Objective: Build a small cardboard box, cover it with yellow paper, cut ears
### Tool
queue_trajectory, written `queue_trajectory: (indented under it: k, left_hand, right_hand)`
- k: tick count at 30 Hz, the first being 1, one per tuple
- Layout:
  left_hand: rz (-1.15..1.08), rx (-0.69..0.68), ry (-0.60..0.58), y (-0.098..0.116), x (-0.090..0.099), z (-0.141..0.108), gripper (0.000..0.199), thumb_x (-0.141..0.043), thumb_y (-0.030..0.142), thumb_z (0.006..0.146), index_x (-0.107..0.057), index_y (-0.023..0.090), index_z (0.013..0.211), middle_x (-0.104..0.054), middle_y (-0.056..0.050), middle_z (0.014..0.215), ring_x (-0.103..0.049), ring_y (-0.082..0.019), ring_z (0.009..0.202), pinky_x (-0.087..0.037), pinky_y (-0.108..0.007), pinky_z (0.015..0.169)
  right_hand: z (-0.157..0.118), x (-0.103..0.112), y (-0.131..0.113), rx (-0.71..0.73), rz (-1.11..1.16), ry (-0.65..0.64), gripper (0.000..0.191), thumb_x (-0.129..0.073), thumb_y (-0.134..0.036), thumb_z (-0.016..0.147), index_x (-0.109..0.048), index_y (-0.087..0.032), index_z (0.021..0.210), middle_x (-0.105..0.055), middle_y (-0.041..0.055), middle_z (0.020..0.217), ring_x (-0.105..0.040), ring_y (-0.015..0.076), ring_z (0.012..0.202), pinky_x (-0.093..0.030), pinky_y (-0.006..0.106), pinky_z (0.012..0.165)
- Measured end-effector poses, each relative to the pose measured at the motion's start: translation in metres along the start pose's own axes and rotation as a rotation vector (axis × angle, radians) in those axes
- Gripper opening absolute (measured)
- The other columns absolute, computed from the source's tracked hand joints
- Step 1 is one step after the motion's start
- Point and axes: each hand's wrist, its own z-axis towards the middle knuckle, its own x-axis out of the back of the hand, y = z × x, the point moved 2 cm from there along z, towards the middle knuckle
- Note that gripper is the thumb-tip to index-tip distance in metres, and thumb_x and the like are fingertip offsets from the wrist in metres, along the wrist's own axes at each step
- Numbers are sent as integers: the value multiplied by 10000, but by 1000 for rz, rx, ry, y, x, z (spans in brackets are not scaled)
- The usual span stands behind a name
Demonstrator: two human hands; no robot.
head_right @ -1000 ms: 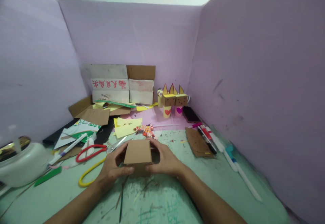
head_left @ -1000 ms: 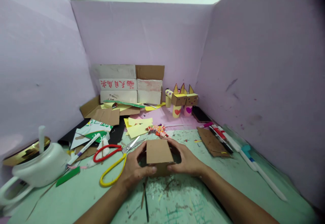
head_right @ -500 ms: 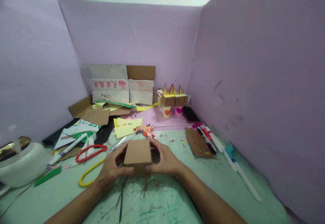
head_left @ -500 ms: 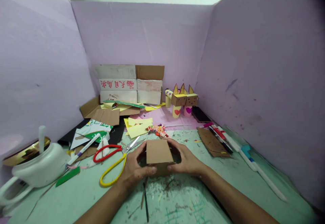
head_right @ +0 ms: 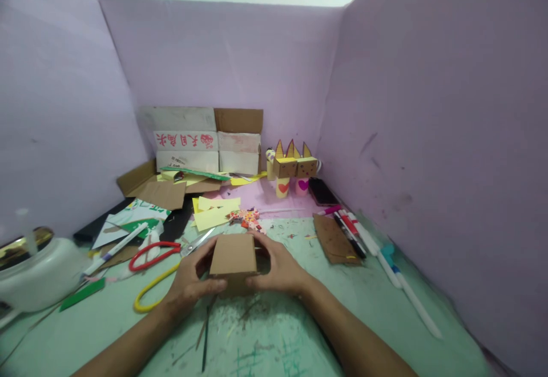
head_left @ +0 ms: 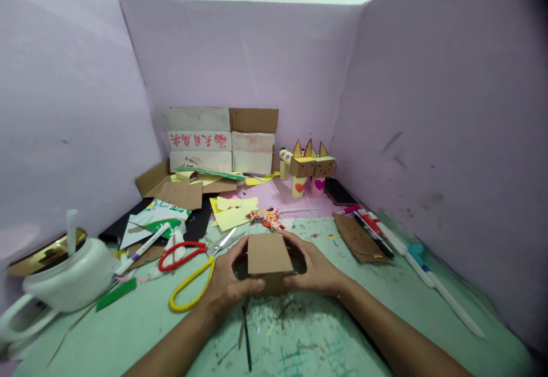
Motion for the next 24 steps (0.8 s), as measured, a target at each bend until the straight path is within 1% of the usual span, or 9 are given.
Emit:
queue_trajectory:
  k: [4,9,14,21,24]
  left_hand:
    - [-5,-6,-2,2,0,0,722,-793,333,566,-528,204,1226,-645,-36,1113,-544,-291,1101,-459,-331,894]
    - [-7,11,8,2,0,1,724,-796,328,563,-529,208,1225,-639,-32,1137,-557,-285,1089,-464,-313,884]
    - [1,8,15,2,-1,0,733,-799,336,547,-537,194,1217,-637,-48,1145,-550,-307,1096,-467,-343,890]
    - [-26,4,15,2,-1,0,740,-807,315,547,-533,197,1225,-638,-32,1134,-551,-281,1091,-455,-320,901]
    - [-30,0,9,2,-1,1,736,-805,312,554,-531,195,1226,-643,-29,1119,-556,-273,1082,-456,-313,895]
  right_hand:
    - [0,0,-1,13,-13,-8,787,-777,-320,594,-438,-181,1290,-577,119,1230,-554,302,1119,-419,432,971]
    - [-1,1,0,22,-41,-5,804,-780,-327,599,-418,-185,1302,-568,117,1242,-540,302,1136,-400,436,988]
    - [-1,1,-1,16,-35,-10,783,-771,-315,605,-426,-188,1297,-571,115,1237,-538,302,1137,-395,440,992]
    - [-1,1,-3,-4,-55,3,806,-765,-349,592,-430,-162,1301,-578,140,1229,-544,312,1127,-391,468,990]
    - [0,1,-3,-10,-63,5,816,-769,-359,585,-430,-168,1302,-575,141,1234,-543,316,1128,-391,466,987]
